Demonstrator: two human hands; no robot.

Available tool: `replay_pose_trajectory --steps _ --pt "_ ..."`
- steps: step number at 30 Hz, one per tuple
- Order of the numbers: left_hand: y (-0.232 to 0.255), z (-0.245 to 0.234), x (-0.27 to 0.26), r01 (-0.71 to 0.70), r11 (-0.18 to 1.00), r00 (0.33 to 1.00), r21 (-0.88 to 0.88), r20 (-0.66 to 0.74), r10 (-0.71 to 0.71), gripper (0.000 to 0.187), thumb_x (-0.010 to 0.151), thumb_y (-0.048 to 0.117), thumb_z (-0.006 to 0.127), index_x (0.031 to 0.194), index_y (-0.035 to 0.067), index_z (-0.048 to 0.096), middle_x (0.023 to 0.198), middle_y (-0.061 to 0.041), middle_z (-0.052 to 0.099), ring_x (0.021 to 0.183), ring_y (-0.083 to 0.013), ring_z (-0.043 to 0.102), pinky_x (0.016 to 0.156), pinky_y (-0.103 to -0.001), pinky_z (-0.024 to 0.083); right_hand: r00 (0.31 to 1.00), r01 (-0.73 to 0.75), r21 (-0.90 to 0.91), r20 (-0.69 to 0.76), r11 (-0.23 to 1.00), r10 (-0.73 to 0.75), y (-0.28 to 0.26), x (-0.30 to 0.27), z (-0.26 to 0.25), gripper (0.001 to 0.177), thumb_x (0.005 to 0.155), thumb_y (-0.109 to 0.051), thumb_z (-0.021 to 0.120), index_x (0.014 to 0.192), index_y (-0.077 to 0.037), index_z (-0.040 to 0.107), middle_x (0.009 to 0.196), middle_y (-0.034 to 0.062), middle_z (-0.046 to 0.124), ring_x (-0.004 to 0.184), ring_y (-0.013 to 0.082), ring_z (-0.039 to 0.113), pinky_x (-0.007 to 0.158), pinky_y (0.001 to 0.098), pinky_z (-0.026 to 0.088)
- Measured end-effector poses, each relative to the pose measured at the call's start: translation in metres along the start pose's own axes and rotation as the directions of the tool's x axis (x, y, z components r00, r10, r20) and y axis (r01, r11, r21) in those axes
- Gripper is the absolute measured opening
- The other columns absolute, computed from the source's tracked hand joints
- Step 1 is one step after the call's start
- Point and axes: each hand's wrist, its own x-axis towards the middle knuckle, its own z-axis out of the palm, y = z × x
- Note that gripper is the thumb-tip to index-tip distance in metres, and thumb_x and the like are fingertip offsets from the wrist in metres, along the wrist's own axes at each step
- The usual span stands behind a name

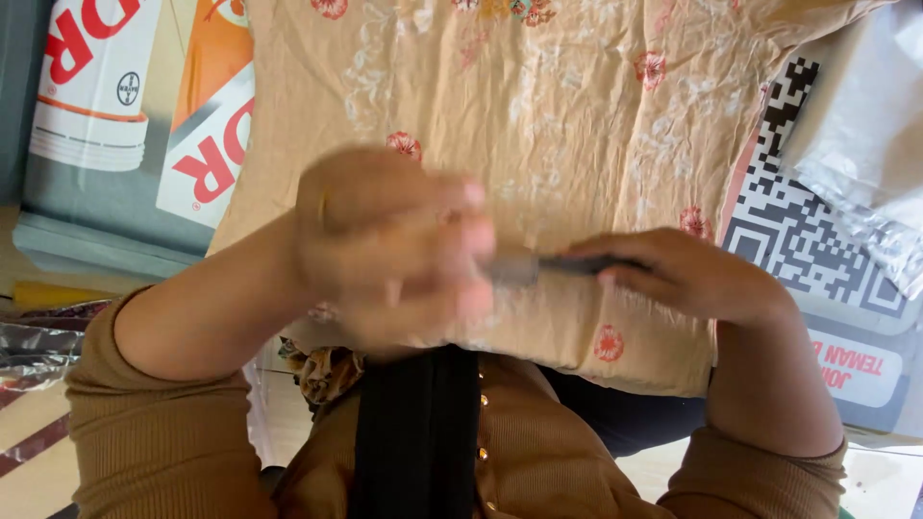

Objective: Using a lint roller to remove lint and debris from a floral dress laid out on a work surface.

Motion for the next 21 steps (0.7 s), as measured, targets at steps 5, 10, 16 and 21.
replay_pose_trajectory --steps 5,10,16,21 --pt "-0.041 -0.022 -0.088 0.413 0.856 0.772 0.312 0.379 -0.511 0.024 0.105 0.006 0.052 0.123 0.001 0.066 0.128 -0.019 0.060 0.109 -0.0342 0.069 0.087 -0.044 0.054 0.871 -0.421 0.034 -0.266 0.907 0.414 0.000 0.003 -0.014 0.049 0.104 -0.034 0.043 0.152 -0.026 0.047 0.069 0.0065 0.055 0.050 0.0198 0.047 0.053 0.0337 0.039" --pt "-0.053 -0.029 -0.104 0.644 0.693 0.557 0.324 0.423 -0.715 0.029 0.111 0.016 0.056 0.128 -0.006 0.066 0.141 -0.024 0.050 0.127 -0.0401 0.058 0.104 -0.050 0.047 0.963 -0.218 0.058 0.174 0.974 0.205 -0.003 0.005 -0.006 0.053 0.095 -0.051 0.044 0.142 -0.033 0.058 0.103 -0.0067 0.078 0.060 0.0129 0.064 0.058 0.0281 0.048" --pt "-0.057 -0.035 -0.101 0.687 0.671 0.550 0.278 0.404 -0.731 0.024 0.106 0.010 0.061 0.123 -0.007 0.064 0.138 -0.025 0.050 0.116 -0.0429 0.060 0.101 -0.054 0.051 0.985 -0.166 0.100 0.061 0.981 0.161 0.019 0.001 -0.008 0.050 0.097 -0.044 0.045 0.144 -0.032 0.058 0.124 -0.0025 0.080 0.063 0.0138 0.073 0.059 0.0251 0.061" --pt "-0.060 -0.037 -0.098 0.814 0.551 0.470 0.182 0.351 -0.810 0.025 0.108 0.009 0.057 0.125 -0.010 0.061 0.138 -0.022 0.044 0.131 -0.0383 0.053 0.118 -0.055 0.049 0.876 -0.453 0.096 -0.133 0.886 0.463 0.007 0.006 -0.022 0.057 0.099 -0.042 0.041 0.154 -0.030 0.048 0.076 0.0037 0.064 0.052 0.0161 0.056 0.052 0.0283 0.050"
